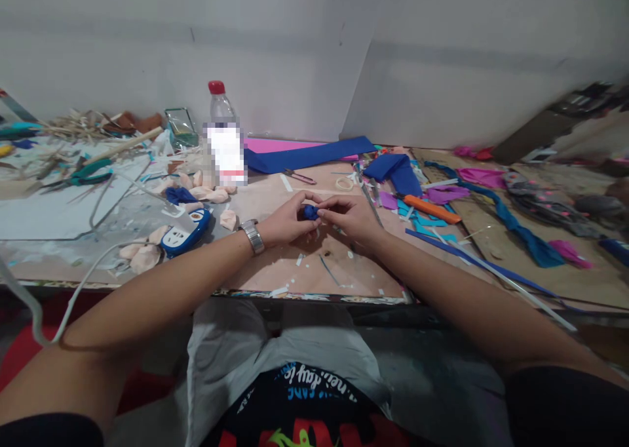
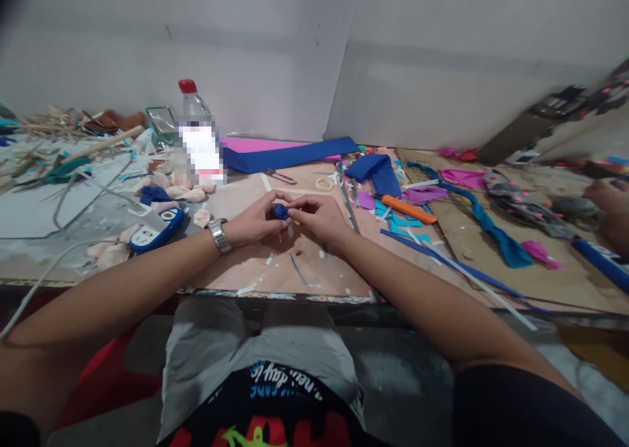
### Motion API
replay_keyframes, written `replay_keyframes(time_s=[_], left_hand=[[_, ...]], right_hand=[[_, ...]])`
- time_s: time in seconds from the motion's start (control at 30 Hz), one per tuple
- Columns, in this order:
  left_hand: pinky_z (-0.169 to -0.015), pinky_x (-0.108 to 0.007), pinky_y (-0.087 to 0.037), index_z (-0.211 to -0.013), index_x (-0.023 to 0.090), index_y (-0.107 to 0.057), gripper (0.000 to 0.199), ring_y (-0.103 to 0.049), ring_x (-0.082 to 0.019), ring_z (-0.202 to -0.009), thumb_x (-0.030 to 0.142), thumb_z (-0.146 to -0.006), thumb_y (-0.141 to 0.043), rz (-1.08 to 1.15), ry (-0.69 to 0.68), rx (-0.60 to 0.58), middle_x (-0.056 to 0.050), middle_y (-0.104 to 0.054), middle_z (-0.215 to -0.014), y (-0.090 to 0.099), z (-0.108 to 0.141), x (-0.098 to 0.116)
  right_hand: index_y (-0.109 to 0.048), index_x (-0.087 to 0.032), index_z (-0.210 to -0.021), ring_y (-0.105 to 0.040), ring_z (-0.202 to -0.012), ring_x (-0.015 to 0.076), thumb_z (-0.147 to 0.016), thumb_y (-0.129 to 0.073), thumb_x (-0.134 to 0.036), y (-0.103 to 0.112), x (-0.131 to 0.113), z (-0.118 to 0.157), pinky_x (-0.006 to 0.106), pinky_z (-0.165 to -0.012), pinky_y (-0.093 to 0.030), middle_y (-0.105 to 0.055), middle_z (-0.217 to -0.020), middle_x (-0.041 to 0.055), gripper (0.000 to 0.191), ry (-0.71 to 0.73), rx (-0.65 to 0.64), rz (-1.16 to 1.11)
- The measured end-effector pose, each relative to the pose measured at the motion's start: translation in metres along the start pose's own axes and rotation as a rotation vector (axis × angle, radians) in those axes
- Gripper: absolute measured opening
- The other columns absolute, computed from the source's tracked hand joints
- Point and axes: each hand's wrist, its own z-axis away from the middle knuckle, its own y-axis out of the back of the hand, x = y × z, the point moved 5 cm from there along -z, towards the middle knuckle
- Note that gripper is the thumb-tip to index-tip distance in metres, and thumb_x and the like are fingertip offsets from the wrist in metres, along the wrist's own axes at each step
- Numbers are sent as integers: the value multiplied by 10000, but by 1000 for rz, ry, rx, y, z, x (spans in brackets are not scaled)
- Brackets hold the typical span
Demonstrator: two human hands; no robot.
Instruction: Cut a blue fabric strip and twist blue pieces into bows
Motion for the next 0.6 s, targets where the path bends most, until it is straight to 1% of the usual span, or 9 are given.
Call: replay_keyframes(time_s=[0.13, 0.2, 0.3, 0.4, 0.5, 0.57, 0.6], left_hand=[[-612, -224, -495, -1218, 222, -451, 364, -649, -104, -614, 192, -924, -663, -11, -45, 20, 45, -659, -766, 1, -1, 3], [-630, -226, -496, -1195, 218, -462, 326, -641, -101, -624, 208, -936, -660, -23, -71, 29, 48, -648, -757, 1, -1, 4], [-642, -234, -500, -1162, 200, -483, 272, -638, -108, -643, 264, -957, -649, -66, -105, 51, 41, -631, -750, 2, -2, 4], [-643, -233, -500, -1156, 192, -481, 277, -636, -110, -655, 336, -974, -633, -91, -130, 75, 36, -618, -769, 4, -2, 4], [-637, -230, -492, -1171, 194, -458, 291, -632, -111, -658, 376, -995, -602, -79, -139, 70, 32, -615, -786, 4, -2, 3], [-643, -230, -486, -1181, 196, -451, 286, -625, -113, -664, 390, -1012, -575, -76, -145, 66, 27, -615, -789, 3, -1, 3], [-650, -232, -486, -1191, 199, -449, 296, -621, -114, -670, 404, -1016, -569, -78, -148, 67, 25, -616, -796, 3, -1, 3]], right_hand=[[-786, -167, -847, -591, -578, 127, -693, -881, -400, -2, -6, 3, 276, -572, -487, -715, -676, 12, 295, -42, 24, -75], [-774, -163, -827, -571, -564, 117, -689, -887, -394, -1, -9, 4, 267, -564, -478, -700, -657, 5, 292, -39, 39, -75], [-789, -162, -827, -615, -620, 133, -696, -889, -399, 1, -9, 4, 274, -602, -502, -746, -735, 33, 289, -5, 51, -32], [-819, -176, -896, -676, -698, 169, -710, -888, -426, 3, -5, 2, 298, -652, -538, -793, -840, 61, 319, 22, 37, -10], [-834, -192, -954, -716, -783, 201, -705, -901, -430, 4, -3, 1, 331, -721, -568, -812, -924, 80, 351, 70, 32, 14], [-841, -199, -931, -724, -814, 208, -713, -900, -418, 5, -7, 1, 339, -755, -573, -814, -933, 83, 315, 112, 46, 45], [-844, -203, -911, -721, -807, 204, -725, -892, -416, 6, -9, 1, 334, -747, -571, -813, -919, 80, 287, 126, 54, 58]])
